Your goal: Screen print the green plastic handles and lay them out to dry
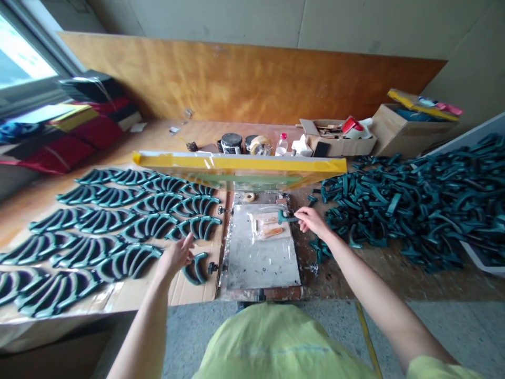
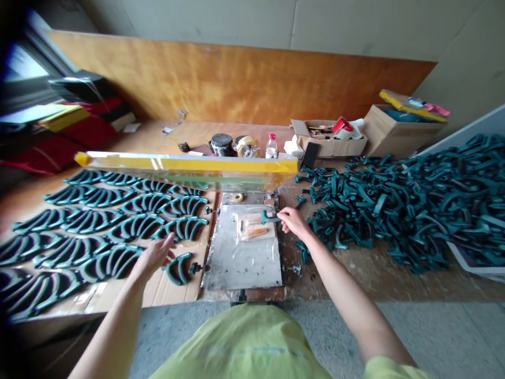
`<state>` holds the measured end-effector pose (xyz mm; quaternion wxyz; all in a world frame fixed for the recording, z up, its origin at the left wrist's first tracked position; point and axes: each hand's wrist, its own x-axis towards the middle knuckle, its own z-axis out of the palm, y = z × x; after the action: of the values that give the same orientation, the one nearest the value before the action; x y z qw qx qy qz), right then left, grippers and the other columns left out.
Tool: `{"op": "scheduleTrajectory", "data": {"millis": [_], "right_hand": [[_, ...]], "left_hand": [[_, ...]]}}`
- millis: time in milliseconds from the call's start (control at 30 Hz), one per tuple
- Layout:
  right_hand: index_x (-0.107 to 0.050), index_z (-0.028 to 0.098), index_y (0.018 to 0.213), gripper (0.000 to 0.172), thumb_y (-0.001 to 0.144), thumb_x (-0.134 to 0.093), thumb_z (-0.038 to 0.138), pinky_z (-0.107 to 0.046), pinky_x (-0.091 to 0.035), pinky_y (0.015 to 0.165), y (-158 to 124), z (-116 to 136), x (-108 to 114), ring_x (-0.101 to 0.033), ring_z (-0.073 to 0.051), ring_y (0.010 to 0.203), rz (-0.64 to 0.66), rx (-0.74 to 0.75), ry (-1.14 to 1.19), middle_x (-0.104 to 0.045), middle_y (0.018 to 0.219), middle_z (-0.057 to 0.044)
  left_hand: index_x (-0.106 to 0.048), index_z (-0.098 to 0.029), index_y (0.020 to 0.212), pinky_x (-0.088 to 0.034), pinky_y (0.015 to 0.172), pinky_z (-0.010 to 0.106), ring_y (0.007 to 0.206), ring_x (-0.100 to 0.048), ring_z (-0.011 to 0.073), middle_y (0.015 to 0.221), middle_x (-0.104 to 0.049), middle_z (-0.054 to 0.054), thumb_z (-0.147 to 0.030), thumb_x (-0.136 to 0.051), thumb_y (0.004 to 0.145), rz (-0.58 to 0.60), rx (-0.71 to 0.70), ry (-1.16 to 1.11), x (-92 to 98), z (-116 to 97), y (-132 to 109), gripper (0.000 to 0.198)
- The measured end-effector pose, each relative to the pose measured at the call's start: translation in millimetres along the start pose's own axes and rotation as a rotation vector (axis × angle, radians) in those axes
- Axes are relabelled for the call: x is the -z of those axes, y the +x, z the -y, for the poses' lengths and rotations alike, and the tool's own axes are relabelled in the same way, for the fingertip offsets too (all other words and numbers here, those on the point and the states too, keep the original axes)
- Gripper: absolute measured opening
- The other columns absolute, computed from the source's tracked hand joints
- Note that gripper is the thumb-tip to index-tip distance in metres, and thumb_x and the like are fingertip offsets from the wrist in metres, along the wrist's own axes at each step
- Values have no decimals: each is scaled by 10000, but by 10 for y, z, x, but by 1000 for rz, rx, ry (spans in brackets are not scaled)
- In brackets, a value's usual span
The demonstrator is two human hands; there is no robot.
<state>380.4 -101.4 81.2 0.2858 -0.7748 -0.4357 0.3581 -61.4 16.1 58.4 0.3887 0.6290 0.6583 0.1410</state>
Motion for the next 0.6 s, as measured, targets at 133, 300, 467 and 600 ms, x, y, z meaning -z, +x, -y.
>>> {"op": "scheduleTrajectory", "data": {"millis": [133,300,467,600], "right_hand": [[-573,194,953,196,927,-513,379,-190,-421,455,71,197,-508,-568,-107,475,136,-7,-4,-599,636,34],[-550,183,1231,433,931,-523,494,-344,-502,787,-27,295,-675,-671,-262,954,-95,255,-626,-712,993,-136],[-449,230,1441,586,911,-581,442,-482,-264,1151,-39,325,-981,-347,-270,1411,29,807,-746,-460,1483,-103],[-684,106,1108,309,912,-557,310,-369,-389,1072,102,236,-916,-592,-168,1167,-180,719,-662,-682,1218,-100]], "left_hand": [[-620,-192,811,-447,460,253,460,-570,159,580,-629,13,-718,-427,820,-75,-153,-225,25,-824,60,560],[-573,-197,1015,-418,445,213,435,-519,113,572,-607,-33,-673,-471,854,-178,-418,-650,121,-1606,-129,513],[-545,-176,795,-410,456,225,440,-488,96,549,-577,-6,-626,-333,933,-191,-497,-863,223,-1915,-215,517],[-641,-157,767,-458,497,254,522,-556,129,630,-641,36,-624,-361,916,-206,-454,-749,241,-1675,-374,564]]}}
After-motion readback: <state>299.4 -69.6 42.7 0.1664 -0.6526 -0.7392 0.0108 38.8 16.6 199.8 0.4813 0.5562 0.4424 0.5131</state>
